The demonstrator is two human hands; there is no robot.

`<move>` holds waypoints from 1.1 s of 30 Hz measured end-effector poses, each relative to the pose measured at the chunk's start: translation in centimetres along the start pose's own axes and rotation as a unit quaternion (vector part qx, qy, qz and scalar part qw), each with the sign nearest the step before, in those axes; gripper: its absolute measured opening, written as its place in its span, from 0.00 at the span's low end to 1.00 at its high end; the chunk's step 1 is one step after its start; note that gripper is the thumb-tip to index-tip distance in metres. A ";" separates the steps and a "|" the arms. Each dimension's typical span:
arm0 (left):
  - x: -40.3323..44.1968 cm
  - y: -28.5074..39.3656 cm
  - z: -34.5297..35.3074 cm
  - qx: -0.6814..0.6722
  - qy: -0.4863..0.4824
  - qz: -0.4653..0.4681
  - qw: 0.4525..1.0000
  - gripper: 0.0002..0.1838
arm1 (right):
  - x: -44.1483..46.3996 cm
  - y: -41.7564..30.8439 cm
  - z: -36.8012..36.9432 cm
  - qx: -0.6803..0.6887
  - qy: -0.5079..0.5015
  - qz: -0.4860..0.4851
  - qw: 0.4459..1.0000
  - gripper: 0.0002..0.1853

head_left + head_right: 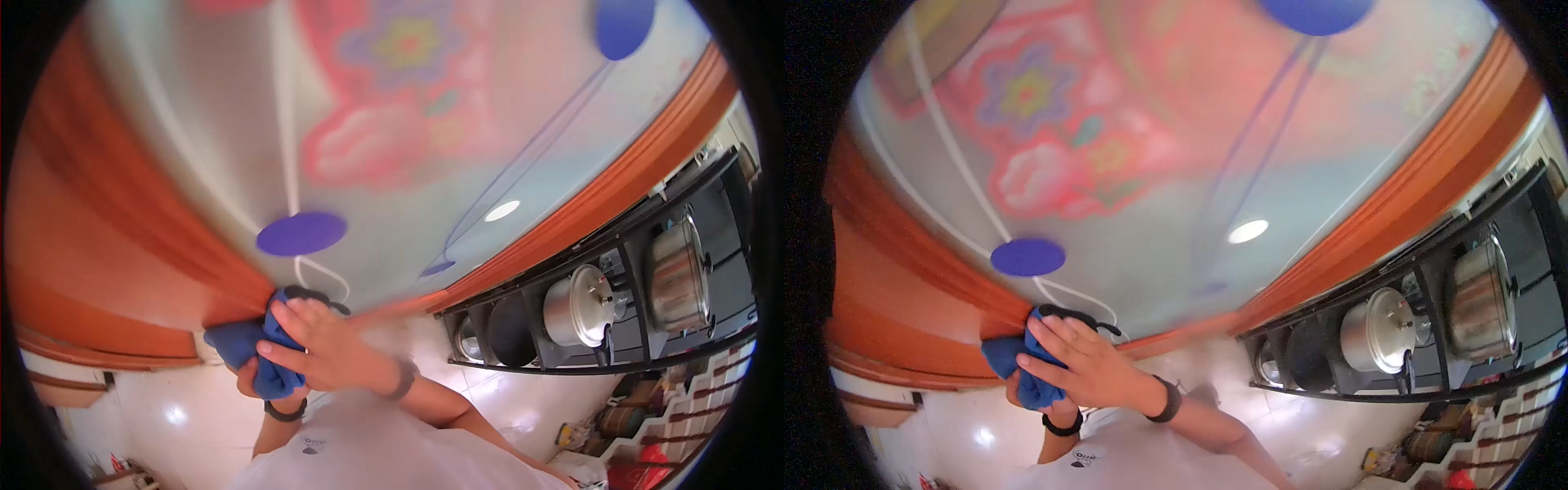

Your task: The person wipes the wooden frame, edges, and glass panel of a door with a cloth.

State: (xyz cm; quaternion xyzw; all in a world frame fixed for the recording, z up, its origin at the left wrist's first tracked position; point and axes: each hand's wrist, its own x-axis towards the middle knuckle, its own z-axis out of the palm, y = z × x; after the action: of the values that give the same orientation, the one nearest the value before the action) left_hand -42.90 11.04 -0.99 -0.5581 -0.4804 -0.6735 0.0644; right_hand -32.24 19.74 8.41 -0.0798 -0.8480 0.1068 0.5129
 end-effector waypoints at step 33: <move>9.0 11.4 21.8 -0.121 -0.273 0.113 0.948 0.31 | -3.7 8.3 -20.2 -0.213 0.155 0.226 0.938 0.26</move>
State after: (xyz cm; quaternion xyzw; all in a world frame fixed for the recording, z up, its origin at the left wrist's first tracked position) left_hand -24.02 24.67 11.04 -0.7751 -0.3283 -0.5364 -0.0611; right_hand -12.44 28.81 12.21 -0.3921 -0.7208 0.0229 0.5711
